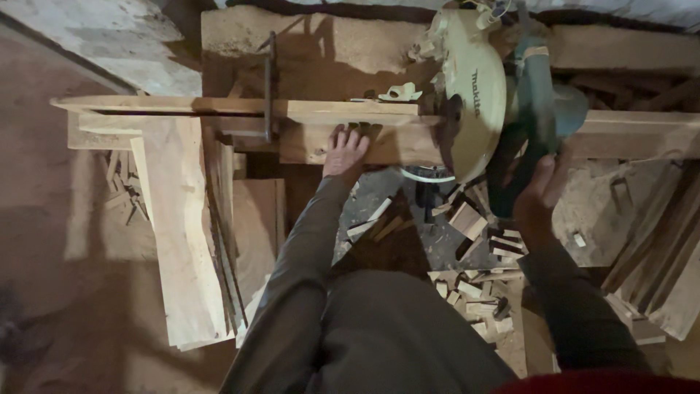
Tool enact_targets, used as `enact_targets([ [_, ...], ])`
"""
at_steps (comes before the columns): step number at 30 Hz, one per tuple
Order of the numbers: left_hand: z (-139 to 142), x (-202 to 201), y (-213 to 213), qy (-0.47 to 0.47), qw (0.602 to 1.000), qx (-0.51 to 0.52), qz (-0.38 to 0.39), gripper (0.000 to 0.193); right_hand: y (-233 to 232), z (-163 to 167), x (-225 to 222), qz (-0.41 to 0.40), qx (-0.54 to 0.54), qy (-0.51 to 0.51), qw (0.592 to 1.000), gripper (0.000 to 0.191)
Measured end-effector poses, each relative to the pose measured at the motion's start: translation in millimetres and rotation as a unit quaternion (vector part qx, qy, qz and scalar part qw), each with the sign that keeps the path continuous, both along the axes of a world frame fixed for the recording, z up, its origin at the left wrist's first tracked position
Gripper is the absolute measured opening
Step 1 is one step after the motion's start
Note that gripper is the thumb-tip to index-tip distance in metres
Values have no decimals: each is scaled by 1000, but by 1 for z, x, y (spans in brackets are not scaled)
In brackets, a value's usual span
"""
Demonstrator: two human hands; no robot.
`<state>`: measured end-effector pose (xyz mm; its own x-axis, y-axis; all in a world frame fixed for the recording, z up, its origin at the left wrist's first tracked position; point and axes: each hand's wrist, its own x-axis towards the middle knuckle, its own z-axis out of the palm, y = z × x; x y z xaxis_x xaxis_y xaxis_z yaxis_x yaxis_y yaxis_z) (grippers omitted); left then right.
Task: The person picks up wooden planks from a pile and places them on a chop saw workbench. They measure a plank with a tape measure, position it against the saw fence, and cut pieces of wood with the miter saw, moving cut pieces aside and repeating the process with additional boards.
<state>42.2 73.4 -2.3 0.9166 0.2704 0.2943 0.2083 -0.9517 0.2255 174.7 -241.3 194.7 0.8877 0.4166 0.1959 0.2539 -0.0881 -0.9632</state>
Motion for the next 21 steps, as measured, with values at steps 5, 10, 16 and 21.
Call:
enact_targets([
  [5, 0, 0, 2, 43, 999, -4, 3, 43, 2, -8, -2, -23, 3, 10, 1000, 59],
  [10, 0, 1, 1, 46, 999, -12, 9, 46, -3, -26, 1, -41, -5, 6, 999, 66],
  [16, -1, 2, 0, 55, 998, -19, 11, 46, -11, -50, 4, -78, -24, 41, 996, 66],
  [21, 1, 0, 1, 41, 999, -11, 6, 44, -16, -73, 4, -45, 56, 59, 996, 53],
])
